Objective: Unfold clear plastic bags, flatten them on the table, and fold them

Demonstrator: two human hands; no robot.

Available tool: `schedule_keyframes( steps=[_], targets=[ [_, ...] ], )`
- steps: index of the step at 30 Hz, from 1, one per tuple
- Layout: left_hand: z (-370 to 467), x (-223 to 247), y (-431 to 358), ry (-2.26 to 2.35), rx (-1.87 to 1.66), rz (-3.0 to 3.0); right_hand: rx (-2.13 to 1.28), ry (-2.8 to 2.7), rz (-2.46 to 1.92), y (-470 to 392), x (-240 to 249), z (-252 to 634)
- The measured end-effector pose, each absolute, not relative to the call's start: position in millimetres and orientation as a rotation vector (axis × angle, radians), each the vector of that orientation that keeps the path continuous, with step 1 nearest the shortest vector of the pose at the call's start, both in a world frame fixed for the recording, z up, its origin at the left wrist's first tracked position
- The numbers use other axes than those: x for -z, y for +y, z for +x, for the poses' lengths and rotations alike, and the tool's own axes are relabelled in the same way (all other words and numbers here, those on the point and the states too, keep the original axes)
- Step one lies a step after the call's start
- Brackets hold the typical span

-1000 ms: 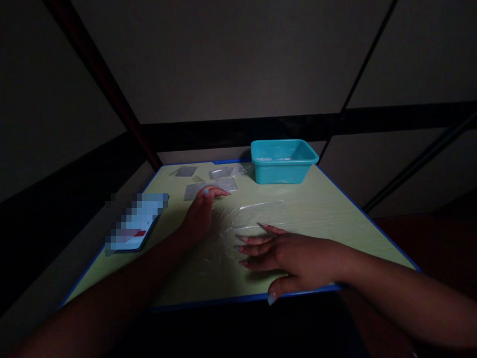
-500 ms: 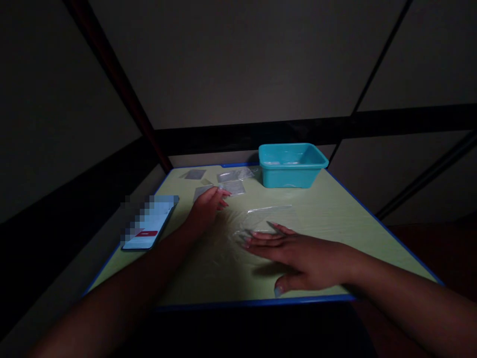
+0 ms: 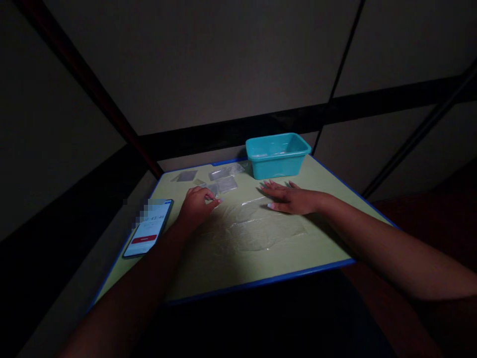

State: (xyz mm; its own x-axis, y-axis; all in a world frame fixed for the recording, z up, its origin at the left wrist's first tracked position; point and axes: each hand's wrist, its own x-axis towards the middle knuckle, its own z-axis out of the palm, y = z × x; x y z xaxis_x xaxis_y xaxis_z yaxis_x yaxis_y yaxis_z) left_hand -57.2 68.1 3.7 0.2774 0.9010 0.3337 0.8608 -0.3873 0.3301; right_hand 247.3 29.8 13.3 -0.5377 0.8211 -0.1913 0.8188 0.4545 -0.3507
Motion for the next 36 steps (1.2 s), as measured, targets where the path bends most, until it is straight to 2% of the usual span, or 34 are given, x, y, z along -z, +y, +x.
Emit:
schedule_keyframes(
  steps=[5,15,24,36],
  targets=[
    [-60.8,-7.1,71.5,1.619,-0.558,2.428,-0.672,-2.673,-1.532,32.5,-12.8,248.4],
    [-57.7,-4.9,67.3,1.534,-0.494,2.41,-0.672,-2.689,-1.516,31.9,-12.5,247.6],
    [-51.4,-8.8,58.4,1.54,-0.582,2.046,-0.684,-2.694,-1.515,33.4,-11.2,248.4],
    [-51.4,-5.7,65.3,1.602,-0.653,2.052,-0.7,-2.666,-1.519,38.8,-8.0,251.0]
  ],
)
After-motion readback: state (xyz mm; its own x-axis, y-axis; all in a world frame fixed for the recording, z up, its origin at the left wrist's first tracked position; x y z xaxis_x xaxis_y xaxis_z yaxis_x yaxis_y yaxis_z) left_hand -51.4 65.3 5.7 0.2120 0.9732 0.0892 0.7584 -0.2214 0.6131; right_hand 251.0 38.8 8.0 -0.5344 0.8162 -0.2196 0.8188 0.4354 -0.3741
